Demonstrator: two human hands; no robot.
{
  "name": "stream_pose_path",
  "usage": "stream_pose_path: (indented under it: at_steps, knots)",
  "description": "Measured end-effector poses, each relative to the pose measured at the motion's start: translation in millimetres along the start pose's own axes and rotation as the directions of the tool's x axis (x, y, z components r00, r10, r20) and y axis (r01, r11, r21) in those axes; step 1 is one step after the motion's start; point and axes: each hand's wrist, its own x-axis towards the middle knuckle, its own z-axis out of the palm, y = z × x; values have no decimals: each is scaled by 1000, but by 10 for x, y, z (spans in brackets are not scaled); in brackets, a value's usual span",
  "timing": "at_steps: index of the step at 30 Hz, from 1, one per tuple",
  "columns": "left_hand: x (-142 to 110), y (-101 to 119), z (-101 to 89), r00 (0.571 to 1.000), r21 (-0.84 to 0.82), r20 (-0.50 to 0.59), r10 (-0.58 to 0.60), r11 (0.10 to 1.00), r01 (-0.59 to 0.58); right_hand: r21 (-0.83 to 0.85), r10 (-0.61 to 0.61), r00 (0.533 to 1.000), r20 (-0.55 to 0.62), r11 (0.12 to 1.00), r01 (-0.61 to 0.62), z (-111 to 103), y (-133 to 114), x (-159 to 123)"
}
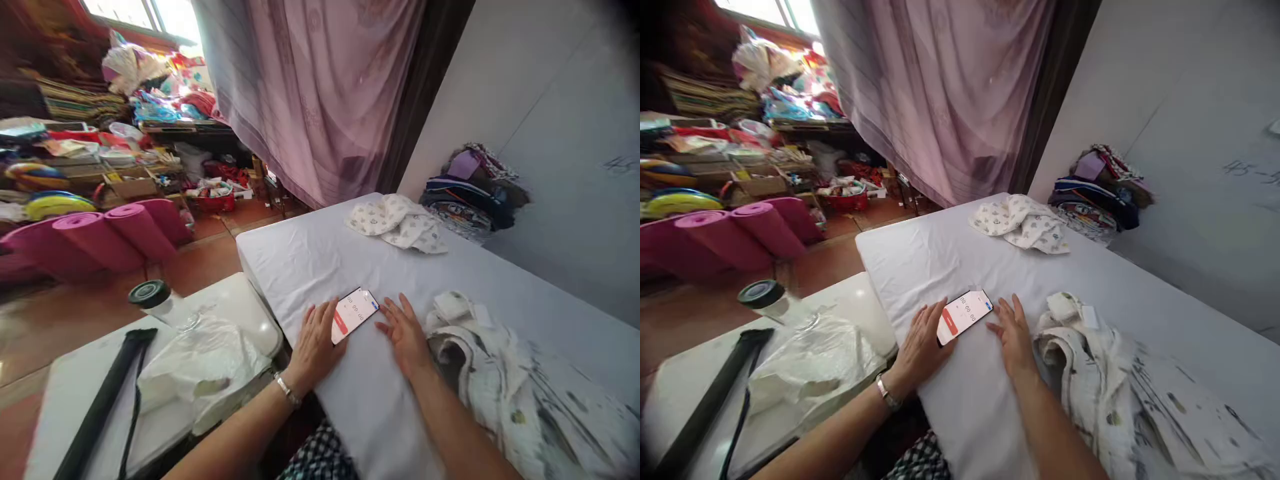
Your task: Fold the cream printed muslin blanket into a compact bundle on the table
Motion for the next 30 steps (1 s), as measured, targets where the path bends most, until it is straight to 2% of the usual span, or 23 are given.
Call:
stream_pose_path:
  at_steps: [8, 15, 23, 30]
  knots:
    - [-8, 3, 1, 1000, -25, -19, 8, 1000, -8, 71, 9, 1000, -4, 997, -9, 49, -76, -65]
    - [-10, -1, 8, 1000, -24, 0, -15, 1000, 15, 65, 9, 1000, -10, 998, -9, 79, -107, -83]
    - [0, 6, 14, 998, -19, 3, -56, 998, 56, -28, 0, 1000, -6, 1000, 0, 54, -49, -62]
    - [30, 11, 8, 990, 10, 61, -124, 992, 123, -58, -15, 1000, 14, 998, 16, 37, 18, -44]
